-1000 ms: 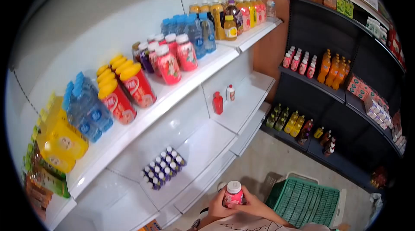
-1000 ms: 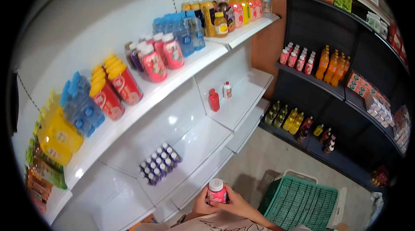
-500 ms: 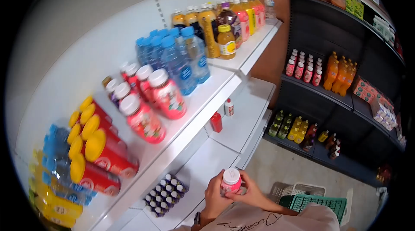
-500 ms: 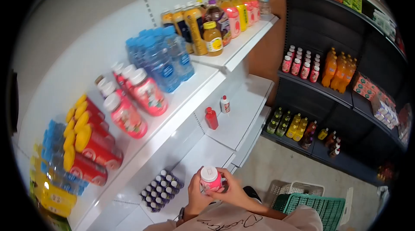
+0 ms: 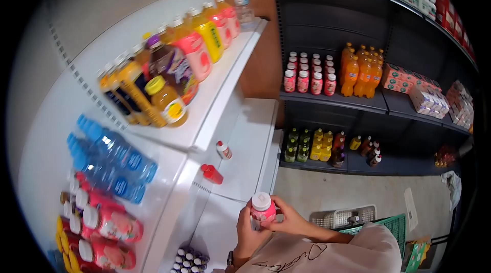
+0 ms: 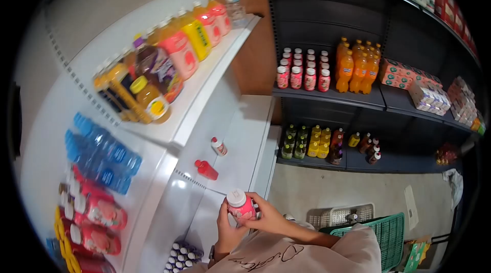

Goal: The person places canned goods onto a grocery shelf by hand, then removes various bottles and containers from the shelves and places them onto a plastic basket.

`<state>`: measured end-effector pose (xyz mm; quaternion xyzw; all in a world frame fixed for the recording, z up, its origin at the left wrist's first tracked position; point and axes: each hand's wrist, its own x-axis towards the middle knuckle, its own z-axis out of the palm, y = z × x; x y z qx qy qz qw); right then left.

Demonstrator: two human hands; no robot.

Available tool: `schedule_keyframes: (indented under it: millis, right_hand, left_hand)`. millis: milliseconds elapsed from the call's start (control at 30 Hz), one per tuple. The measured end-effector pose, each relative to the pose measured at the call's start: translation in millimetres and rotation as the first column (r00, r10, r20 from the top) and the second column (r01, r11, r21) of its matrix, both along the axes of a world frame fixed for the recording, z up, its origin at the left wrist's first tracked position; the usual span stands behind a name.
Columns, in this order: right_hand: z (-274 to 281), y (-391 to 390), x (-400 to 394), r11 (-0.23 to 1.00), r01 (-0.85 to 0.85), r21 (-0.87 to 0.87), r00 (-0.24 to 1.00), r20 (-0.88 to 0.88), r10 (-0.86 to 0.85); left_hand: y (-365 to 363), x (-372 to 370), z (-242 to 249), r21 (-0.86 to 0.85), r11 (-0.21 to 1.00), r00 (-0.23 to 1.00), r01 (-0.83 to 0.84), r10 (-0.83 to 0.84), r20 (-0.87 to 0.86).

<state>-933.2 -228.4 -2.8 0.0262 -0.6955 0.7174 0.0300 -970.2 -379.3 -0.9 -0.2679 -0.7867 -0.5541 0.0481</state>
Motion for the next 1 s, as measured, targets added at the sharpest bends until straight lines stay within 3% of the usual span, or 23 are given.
schedule_keyframes:
  millis: [33,167,233,267,333,500,700,767,800,1000]
  right_hand:
    - [-4,12,-7,0.997,0.066,0.043,0.995,-0.073,-0.063]
    - [0,65,-11,0.971,0.232,0.059,0.972,-0.062,-0.228]
    - [1,93,-2,0.951,0.306,0.027,0.952,-0.006,-0.306]
    - [-4,108,4,0.937,0.349,0.003,0.937,0.023,-0.349]
    - [-12,137,14,0.901,0.432,-0.028,0.9,0.077,-0.429]
    - [-16,184,41,0.769,0.639,0.037,0.758,0.145,-0.636]
    - [-23,211,43,0.529,0.847,0.054,0.505,0.227,-0.832]
    - [-28,219,40,0.391,0.915,0.102,0.368,0.194,-0.909]
    - [-29,220,40,0.315,0.941,0.124,0.291,0.181,-0.939]
    - [-21,235,49,-0.102,0.989,0.104,-0.116,0.139,-0.984]
  left_hand:
    - [14,-11,0,0.008,0.999,0.999,0.04,-0.04,-0.004]
    - [75,-42,-16,0.044,0.976,0.977,0.213,-0.213,-0.004]
    - [111,-48,-22,0.055,0.954,0.956,0.295,-0.295,-0.009]
    - [130,-48,-32,0.089,0.936,0.932,0.34,-0.349,0.104]
    - [165,-47,-36,0.042,0.901,0.898,0.431,-0.433,0.082]
    - [238,-53,-38,-0.027,0.747,0.741,0.664,-0.653,0.156]
    - [312,-80,-39,-0.078,0.489,0.49,0.869,-0.825,0.281]
    - [340,-88,-46,-0.073,0.368,0.371,0.927,-0.871,0.323]
    - [355,-95,-63,-0.074,0.301,0.31,0.951,-0.926,0.217]
    - [447,-79,-27,-0.199,-0.178,-0.164,0.964,-0.983,0.087]
